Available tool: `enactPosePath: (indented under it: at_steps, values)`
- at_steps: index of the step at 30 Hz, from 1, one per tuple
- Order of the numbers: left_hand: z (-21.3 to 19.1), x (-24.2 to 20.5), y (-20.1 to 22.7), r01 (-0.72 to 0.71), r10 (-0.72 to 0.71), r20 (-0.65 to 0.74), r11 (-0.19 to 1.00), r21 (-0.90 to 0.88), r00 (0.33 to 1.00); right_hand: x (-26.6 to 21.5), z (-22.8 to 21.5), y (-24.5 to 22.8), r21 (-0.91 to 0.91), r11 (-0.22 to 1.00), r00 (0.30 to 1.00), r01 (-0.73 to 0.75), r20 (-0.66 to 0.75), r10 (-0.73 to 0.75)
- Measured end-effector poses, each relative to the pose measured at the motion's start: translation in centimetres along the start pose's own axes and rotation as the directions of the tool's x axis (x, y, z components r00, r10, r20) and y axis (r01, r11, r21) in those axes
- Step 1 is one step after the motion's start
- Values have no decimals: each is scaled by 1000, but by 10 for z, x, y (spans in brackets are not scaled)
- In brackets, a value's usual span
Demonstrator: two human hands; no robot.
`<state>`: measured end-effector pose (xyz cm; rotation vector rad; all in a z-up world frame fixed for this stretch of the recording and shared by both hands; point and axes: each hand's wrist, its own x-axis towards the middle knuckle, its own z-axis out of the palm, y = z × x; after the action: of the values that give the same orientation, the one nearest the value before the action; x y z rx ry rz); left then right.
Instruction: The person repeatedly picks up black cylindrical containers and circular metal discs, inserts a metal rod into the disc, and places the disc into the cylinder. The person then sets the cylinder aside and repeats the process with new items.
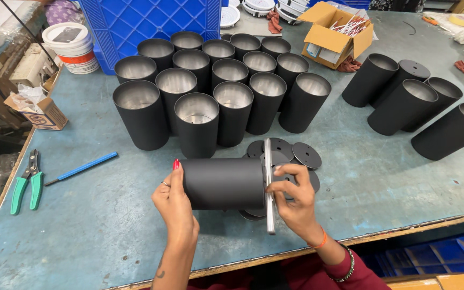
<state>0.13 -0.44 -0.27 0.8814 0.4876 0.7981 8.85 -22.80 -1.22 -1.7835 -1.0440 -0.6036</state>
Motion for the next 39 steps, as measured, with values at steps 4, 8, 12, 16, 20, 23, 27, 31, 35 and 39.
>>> enactPosePath:
  at_steps: [4,8,12,16,20,23,27,31,35,39]
  values:
    - [-3,3,-4,-7,7,-37,1000,-3,999,-6,5,9,569,718,913,-401,187,362]
    - [-6,8,-5,-5,2,-78,999,-32,997,-3,3,9,729,450,834,-517,308,458]
    - [-5,7,-6,-18,18,-61,1000,9,998,11,0,0,673,341,716,-656,414,561]
    - [-2,2,-2,-32,34,-49,999,39,998,13,-1,1,614,334,672,-716,475,568]
    - [1,0,1,-1,1,-45,1000,9,999,12,-4,6,590,543,800,-597,396,450]
    - [-1,0,-2,-23,24,-21,999,26,999,13,-9,4,525,694,869,-492,335,363]
    - [-5,6,-6,-31,30,-57,999,-12,998,15,-14,-7,175,973,970,-153,215,114]
    - [-6,7,0,2,-5,-95,1000,-27,995,15,-8,-14,-75,995,984,61,171,-47]
    - [-4,7,0,47,-52,-115,998,-50,992,17,-3,-15,-116,990,988,82,136,-66]
    - [-5,7,-7,29,-33,-88,999,-43,996,18,-4,-14,-180,978,989,104,119,-83]
